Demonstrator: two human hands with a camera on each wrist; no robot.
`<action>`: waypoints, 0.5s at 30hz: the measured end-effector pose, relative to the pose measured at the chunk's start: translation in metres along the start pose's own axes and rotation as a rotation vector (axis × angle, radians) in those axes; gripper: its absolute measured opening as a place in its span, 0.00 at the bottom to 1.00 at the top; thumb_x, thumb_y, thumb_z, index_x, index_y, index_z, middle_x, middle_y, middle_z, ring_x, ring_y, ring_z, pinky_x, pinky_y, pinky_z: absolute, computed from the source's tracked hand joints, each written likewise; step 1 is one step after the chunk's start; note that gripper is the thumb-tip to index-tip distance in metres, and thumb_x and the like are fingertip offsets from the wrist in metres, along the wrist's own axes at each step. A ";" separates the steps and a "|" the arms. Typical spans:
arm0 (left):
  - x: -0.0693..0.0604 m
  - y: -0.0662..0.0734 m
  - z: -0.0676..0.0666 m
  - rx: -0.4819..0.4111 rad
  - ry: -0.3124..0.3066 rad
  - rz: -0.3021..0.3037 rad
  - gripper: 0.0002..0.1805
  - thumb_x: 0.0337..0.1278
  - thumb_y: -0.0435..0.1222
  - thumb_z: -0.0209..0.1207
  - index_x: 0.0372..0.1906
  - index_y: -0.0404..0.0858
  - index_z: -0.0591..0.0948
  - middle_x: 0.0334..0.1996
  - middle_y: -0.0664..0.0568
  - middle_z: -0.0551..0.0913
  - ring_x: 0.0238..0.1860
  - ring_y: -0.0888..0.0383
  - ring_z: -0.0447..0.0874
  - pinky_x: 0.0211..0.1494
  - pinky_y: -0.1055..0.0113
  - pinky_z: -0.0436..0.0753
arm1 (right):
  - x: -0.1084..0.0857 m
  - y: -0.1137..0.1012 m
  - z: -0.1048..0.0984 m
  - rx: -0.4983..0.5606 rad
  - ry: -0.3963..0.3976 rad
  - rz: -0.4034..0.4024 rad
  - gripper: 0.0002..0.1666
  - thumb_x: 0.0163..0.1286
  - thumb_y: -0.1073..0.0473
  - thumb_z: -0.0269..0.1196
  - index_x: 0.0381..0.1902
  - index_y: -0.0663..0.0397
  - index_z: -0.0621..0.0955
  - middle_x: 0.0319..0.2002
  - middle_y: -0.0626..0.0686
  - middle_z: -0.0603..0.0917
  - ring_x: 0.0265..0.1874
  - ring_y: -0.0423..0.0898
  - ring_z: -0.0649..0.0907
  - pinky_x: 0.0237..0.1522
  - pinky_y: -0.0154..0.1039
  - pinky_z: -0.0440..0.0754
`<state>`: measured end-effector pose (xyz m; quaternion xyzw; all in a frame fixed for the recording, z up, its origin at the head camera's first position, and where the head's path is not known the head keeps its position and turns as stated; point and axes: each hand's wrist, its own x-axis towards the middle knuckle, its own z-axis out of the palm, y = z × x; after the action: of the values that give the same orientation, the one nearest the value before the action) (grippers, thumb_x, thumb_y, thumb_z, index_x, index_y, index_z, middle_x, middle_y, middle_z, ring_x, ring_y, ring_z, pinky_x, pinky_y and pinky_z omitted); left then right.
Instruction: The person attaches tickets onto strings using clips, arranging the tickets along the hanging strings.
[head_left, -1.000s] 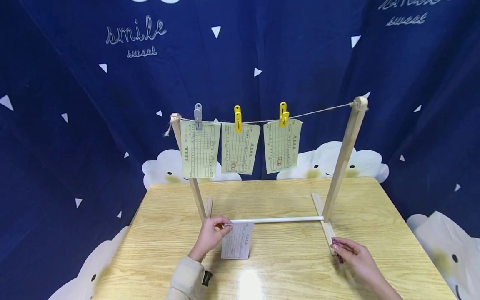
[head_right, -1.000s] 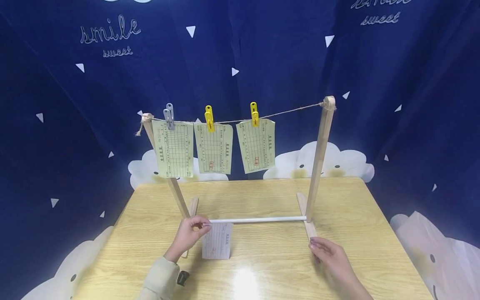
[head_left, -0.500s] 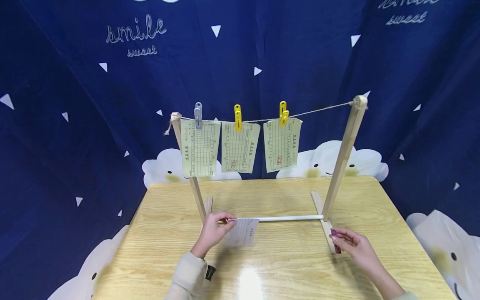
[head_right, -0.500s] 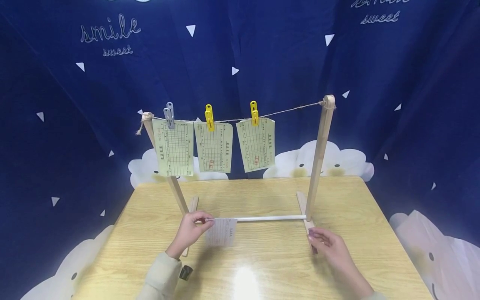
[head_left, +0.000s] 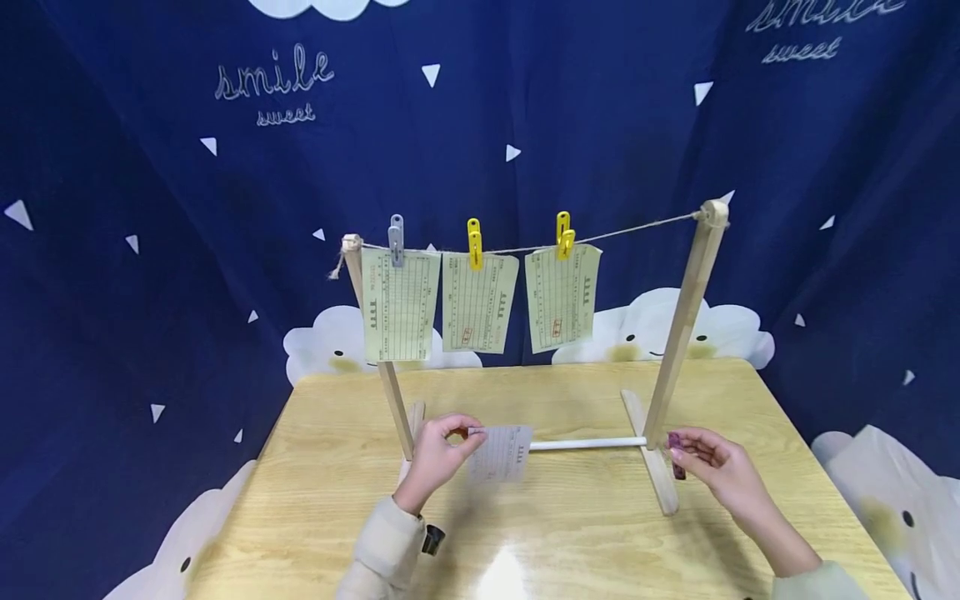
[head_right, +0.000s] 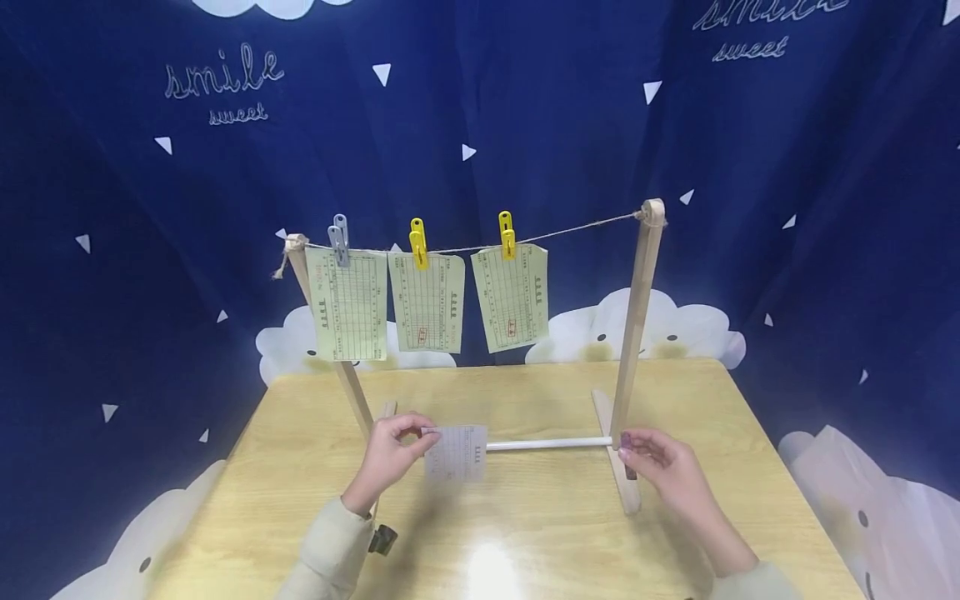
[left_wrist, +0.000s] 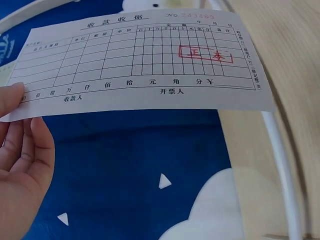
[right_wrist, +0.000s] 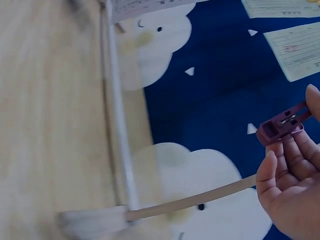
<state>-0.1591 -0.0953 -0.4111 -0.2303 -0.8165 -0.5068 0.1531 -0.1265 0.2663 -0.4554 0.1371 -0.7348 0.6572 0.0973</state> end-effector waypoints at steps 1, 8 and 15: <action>0.001 0.003 0.001 -0.008 0.000 -0.004 0.03 0.41 0.20 0.63 0.26 0.27 0.81 0.24 0.42 0.82 0.26 0.57 0.77 0.32 0.60 0.79 | 0.003 -0.003 -0.001 -0.005 -0.011 -0.005 0.16 0.59 0.77 0.56 0.42 0.56 0.79 0.34 0.41 0.82 0.32 0.34 0.80 0.32 0.26 0.76; 0.013 0.012 0.009 -0.055 0.026 -0.017 0.02 0.41 0.21 0.63 0.25 0.27 0.81 0.23 0.43 0.82 0.26 0.58 0.78 0.33 0.61 0.80 | 0.030 -0.032 -0.010 -0.087 -0.075 -0.076 0.17 0.58 0.77 0.58 0.42 0.57 0.78 0.35 0.41 0.83 0.31 0.36 0.80 0.31 0.27 0.77; 0.028 0.023 0.013 -0.092 0.036 -0.005 0.02 0.41 0.21 0.63 0.24 0.27 0.81 0.23 0.43 0.82 0.24 0.59 0.77 0.30 0.66 0.78 | 0.054 -0.060 -0.017 -0.156 -0.096 -0.187 0.15 0.54 0.80 0.59 0.41 0.69 0.76 0.35 0.41 0.82 0.31 0.35 0.79 0.32 0.25 0.75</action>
<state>-0.1705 -0.0686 -0.3857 -0.2257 -0.7900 -0.5484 0.1557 -0.1587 0.2733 -0.3791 0.2284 -0.7715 0.5786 0.1334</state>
